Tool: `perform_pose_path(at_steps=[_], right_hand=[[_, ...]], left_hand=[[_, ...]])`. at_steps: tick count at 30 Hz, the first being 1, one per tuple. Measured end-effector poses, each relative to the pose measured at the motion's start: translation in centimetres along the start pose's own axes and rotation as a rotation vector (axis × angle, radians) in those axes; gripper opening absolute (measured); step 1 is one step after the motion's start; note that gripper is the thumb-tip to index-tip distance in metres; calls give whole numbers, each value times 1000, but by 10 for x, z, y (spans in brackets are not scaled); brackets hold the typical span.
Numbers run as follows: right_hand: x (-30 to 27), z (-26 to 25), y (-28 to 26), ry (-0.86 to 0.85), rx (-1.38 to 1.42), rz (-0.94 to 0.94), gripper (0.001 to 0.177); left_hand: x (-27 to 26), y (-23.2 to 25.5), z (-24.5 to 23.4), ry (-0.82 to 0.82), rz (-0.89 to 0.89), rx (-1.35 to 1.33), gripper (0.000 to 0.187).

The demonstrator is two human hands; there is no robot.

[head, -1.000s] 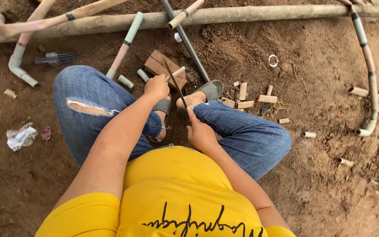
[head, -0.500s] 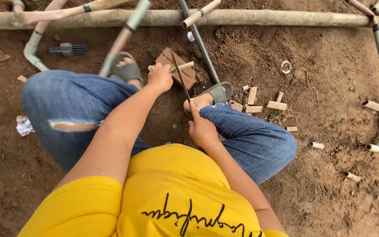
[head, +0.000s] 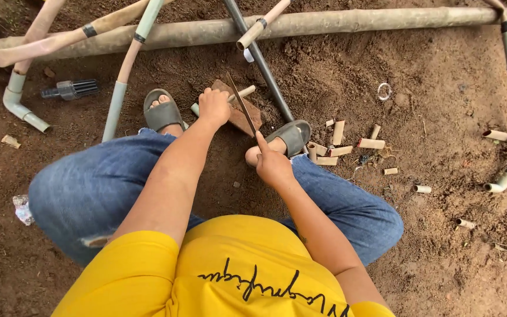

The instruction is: The person sits on the ground and uses a hand saw to cut small pieces of PVC pipe. They hold the pipe with one hand and saw with the other, occasionally adjusting the pipe's position on a brick. Cut pieces are scattered on the dirt around them.

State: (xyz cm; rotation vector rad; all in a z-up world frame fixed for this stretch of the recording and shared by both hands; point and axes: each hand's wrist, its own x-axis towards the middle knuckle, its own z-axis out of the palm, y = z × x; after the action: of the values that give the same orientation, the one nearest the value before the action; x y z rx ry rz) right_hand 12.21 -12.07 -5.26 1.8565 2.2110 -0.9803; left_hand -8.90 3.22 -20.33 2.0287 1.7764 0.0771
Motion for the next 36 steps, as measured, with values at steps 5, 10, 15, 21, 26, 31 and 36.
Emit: perform_pose_path(at_steps=[5,10,15,21,26,31,36], right_hand=[[34,31,18,-39,1,17,67],[44,29,11,-79,15,28,66],[50,15,0,-71,-3,28,66],[42,20,3,-72,9,63,68],[56,22,4,-104,-47,79,73],[82,14,2,-115,-126,50,75],[42,23,3,-38,-71,44,76]], left_hand=[[13,-7,5,19,17,28,19],[16,-7,29,-35,-18,69,23],[27,-3,38,-83,10,51,26],[48,-6,61,-41,9,66,23],[44,1,61,-45,60,100,21],[51,-3,70,-58,55,118,22],[50,-7,91,115,136,214,19]])
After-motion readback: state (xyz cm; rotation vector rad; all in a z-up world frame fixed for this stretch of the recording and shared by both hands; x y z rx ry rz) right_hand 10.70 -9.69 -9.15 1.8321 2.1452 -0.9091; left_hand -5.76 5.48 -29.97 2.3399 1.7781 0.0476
